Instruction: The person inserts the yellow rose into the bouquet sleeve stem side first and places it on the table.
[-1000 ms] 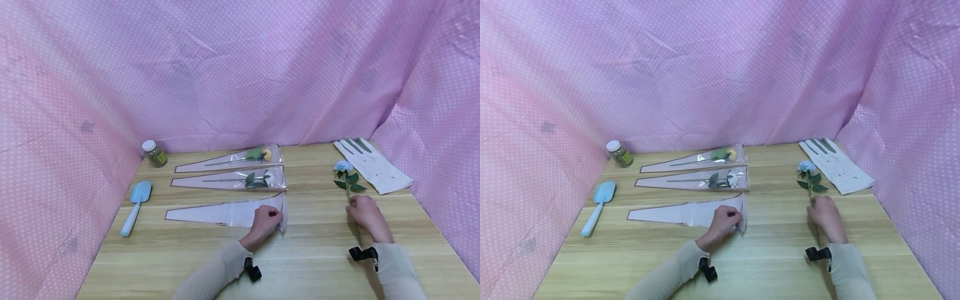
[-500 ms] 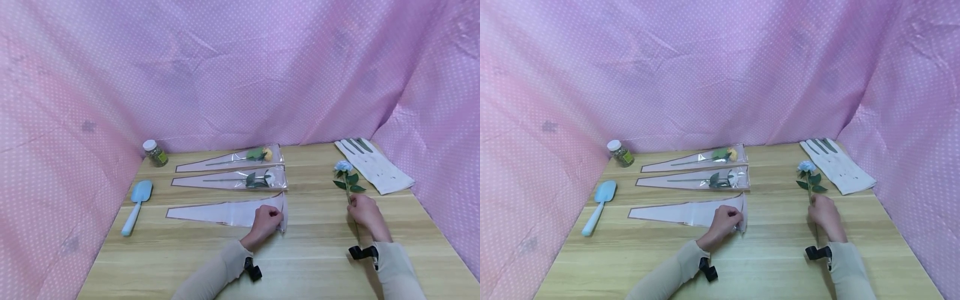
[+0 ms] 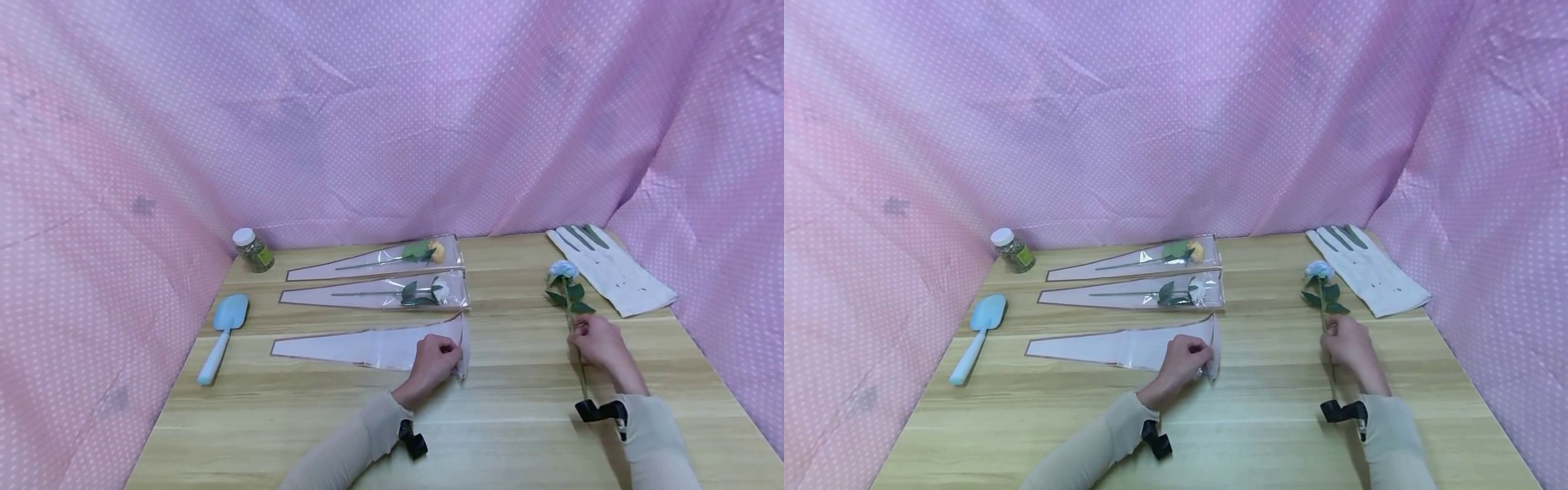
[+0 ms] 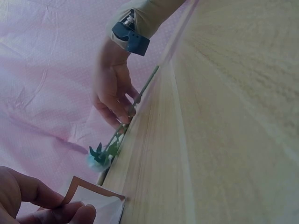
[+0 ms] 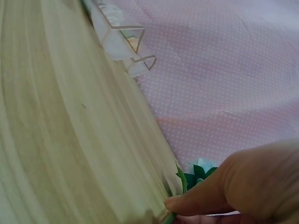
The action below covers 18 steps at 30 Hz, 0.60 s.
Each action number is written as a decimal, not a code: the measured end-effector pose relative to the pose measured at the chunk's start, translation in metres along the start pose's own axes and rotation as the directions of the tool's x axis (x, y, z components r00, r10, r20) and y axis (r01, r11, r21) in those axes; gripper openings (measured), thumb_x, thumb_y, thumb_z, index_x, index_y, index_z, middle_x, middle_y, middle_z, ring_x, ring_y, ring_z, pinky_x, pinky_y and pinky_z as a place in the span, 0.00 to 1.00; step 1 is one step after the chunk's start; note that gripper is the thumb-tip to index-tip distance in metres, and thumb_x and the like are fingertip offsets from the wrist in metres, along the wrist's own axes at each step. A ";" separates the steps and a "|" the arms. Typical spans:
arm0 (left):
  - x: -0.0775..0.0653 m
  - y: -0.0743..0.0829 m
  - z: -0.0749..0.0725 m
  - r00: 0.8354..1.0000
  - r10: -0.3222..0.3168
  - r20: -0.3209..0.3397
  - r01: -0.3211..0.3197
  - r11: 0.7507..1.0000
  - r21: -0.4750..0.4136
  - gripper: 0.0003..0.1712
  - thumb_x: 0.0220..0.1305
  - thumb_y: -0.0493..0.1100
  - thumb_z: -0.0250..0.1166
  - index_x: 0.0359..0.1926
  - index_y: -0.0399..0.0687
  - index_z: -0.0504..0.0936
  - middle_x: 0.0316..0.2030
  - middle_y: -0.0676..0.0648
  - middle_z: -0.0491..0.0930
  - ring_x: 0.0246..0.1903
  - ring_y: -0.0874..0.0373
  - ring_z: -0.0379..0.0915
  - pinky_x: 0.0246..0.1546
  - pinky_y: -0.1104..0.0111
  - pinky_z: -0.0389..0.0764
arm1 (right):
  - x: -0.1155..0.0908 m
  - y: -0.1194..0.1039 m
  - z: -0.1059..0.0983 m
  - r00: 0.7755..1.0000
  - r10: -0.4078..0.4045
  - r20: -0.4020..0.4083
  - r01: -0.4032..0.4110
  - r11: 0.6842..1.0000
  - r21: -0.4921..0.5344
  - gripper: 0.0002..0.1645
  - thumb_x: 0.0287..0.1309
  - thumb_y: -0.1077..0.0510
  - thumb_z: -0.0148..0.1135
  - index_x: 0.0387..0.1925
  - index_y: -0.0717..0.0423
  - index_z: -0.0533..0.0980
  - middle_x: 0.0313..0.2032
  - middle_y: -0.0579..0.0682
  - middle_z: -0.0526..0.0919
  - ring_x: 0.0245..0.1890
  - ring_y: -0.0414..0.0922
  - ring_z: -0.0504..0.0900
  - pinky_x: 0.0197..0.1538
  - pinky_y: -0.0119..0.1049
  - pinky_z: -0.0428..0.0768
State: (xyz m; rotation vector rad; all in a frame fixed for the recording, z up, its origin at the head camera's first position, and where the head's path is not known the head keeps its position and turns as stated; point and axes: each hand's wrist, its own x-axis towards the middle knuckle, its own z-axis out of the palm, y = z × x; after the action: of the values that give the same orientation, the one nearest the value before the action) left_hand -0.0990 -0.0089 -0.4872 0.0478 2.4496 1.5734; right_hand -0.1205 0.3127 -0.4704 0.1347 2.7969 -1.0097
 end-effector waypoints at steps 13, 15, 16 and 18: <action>-0.001 0.000 -0.001 1.000 0.016 -0.003 -0.016 1.000 0.001 0.09 0.59 0.37 0.63 0.27 0.40 0.88 0.21 0.52 0.79 0.23 0.66 0.69 0.25 0.76 0.70 | -0.006 0.005 -0.006 0.996 0.068 0.054 -0.083 0.933 0.350 0.32 0.62 0.68 0.57 0.63 0.81 0.61 0.30 0.41 0.77 0.25 0.32 0.78 0.30 0.35 0.85; -0.001 -0.001 -0.001 1.000 0.019 -0.004 -0.019 1.000 0.001 0.09 0.60 0.37 0.63 0.26 0.40 0.88 0.21 0.52 0.79 0.23 0.66 0.69 0.25 0.76 0.70 | -0.008 0.007 -0.005 0.996 0.072 0.052 -0.087 0.903 0.421 0.32 0.64 0.68 0.56 0.65 0.81 0.58 0.30 0.36 0.76 0.26 0.31 0.79 0.30 0.35 0.86; -0.001 -0.001 -0.001 1.000 0.020 -0.006 -0.020 1.000 0.002 0.10 0.60 0.36 0.63 0.26 0.40 0.88 0.21 0.52 0.79 0.23 0.66 0.69 0.26 0.76 0.70 | -0.008 0.008 -0.004 0.996 0.078 0.048 -0.091 0.886 0.454 0.32 0.65 0.68 0.55 0.65 0.80 0.58 0.29 0.34 0.76 0.27 0.30 0.79 0.30 0.35 0.86; -0.001 -0.001 -0.001 1.000 0.028 -0.009 -0.028 1.000 0.003 0.10 0.59 0.36 0.63 0.26 0.40 0.88 0.20 0.52 0.79 0.23 0.66 0.68 0.26 0.76 0.70 | -0.010 0.010 -0.003 0.996 0.084 0.041 -0.093 0.844 0.528 0.29 0.66 0.68 0.54 0.64 0.78 0.60 0.28 0.30 0.77 0.28 0.29 0.80 0.30 0.34 0.86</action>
State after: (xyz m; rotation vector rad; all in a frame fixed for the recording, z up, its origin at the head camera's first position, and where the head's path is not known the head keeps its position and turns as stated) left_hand -0.0986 -0.0106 -0.4874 0.0756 2.4680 1.5849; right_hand -0.1102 0.3221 -0.4722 0.3168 2.3890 -1.7208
